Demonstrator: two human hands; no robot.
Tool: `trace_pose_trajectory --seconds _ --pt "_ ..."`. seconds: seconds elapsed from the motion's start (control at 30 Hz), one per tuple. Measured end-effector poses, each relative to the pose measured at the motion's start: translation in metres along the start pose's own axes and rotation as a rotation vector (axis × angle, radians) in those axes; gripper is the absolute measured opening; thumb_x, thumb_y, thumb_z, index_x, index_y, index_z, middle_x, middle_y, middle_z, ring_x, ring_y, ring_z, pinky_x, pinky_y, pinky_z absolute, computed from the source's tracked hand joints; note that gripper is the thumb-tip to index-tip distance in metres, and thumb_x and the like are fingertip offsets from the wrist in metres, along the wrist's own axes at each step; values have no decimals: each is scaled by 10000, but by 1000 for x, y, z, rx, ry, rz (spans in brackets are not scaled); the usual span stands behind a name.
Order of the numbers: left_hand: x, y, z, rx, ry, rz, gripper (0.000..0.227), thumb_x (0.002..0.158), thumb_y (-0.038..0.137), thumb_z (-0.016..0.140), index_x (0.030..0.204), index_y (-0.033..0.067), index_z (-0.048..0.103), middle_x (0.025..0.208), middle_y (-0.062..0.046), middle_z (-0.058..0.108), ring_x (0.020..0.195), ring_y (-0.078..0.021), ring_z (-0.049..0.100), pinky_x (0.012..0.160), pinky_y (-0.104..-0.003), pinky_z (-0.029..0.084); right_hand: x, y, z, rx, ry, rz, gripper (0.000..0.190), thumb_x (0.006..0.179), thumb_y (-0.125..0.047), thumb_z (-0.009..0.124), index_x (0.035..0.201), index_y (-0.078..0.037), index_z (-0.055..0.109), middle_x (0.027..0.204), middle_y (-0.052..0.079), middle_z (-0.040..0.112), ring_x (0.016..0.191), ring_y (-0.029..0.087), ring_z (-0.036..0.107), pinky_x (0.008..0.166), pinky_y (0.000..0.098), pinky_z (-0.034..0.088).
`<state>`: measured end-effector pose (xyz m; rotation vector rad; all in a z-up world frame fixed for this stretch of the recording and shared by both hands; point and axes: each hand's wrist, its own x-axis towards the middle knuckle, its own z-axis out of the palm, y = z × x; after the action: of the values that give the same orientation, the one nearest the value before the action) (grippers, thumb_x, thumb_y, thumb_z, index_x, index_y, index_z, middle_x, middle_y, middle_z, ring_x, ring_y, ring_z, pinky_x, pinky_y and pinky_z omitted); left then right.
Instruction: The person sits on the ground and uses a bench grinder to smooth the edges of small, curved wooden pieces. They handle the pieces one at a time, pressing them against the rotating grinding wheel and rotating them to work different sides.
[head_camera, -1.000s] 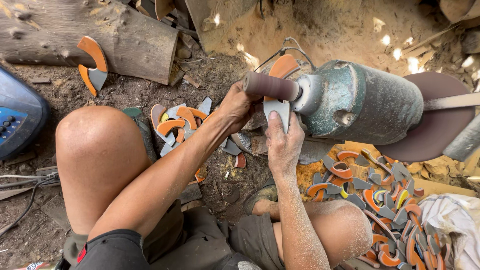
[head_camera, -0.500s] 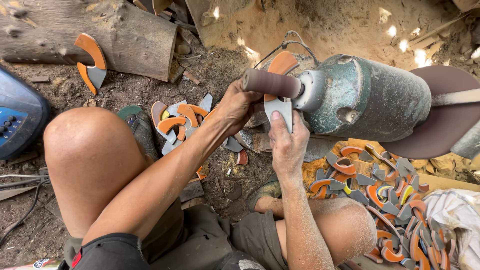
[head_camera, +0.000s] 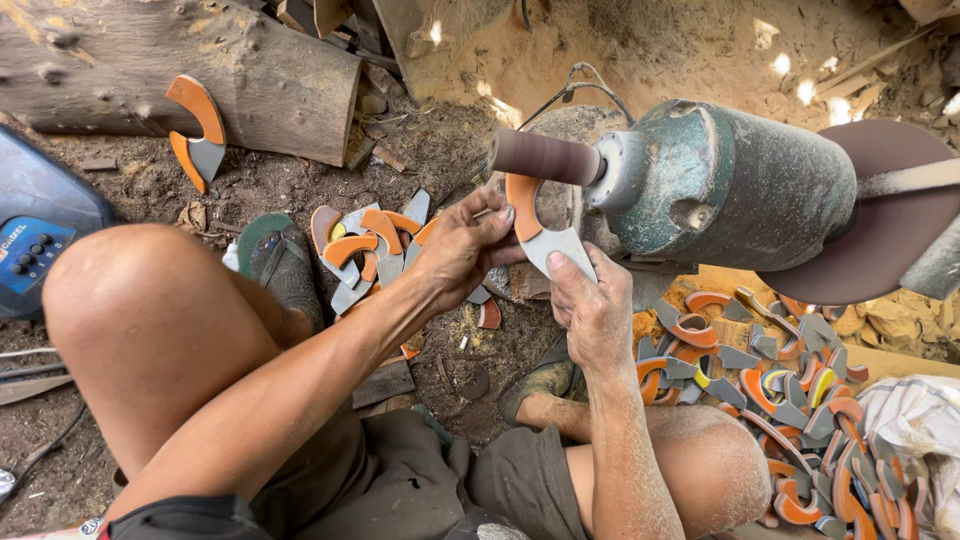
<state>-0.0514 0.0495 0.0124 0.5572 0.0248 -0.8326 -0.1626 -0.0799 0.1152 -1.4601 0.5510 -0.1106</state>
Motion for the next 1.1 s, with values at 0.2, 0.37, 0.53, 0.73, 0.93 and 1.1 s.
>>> trace_pose_trajectory --seconds 0.2,0.37,0.53,0.73,0.93,1.1 --pt "-4 30 9 233 85 -233 201 1028 132 491 1223 173 511 1109 -133 718 934 -268 748 784 -393 673 -4 8 -5 -572 -34 -124 333 1024 -323 631 1077 -2 703 724 -46 591 616 9 512 524 160 402" --pt "44 64 13 432 112 -285 367 1024 340 385 1297 156 547 1055 -170 714 894 -275 751 726 -440 681 -1 21 16 -872 -104 93 511 1043 -513 396 1195 -68 596 699 78 632 530 150 580 449 303 518" --pt "62 72 6 238 -37 -211 431 1000 398 528 1235 39 561 1081 -166 746 929 -282 792 772 -463 701 22 20 22 99 -131 188 551 1006 -501 366 1289 -50 504 929 140 723 737 183 729 546 313 599" --pt "80 73 9 149 -72 -84 367 1051 334 626 1281 50 589 1050 -141 727 873 -236 739 720 -409 649 38 33 18 750 -254 244 371 1071 -252 558 1345 -2 550 921 133 663 752 183 656 569 284 537" --pt "86 85 18 125 -196 -17 335 993 285 674 1216 38 635 1074 -187 748 942 -288 771 768 -457 669 53 43 10 918 -317 159 305 1077 -187 562 1304 16 565 835 124 612 671 163 589 509 252 493" --pt "85 92 29 180 -145 47 348 969 277 710 1200 22 657 1066 -195 759 984 -322 782 840 -498 693 67 47 6 949 -358 126 246 1102 -168 574 1246 31 576 804 123 591 653 166 548 518 250 476"
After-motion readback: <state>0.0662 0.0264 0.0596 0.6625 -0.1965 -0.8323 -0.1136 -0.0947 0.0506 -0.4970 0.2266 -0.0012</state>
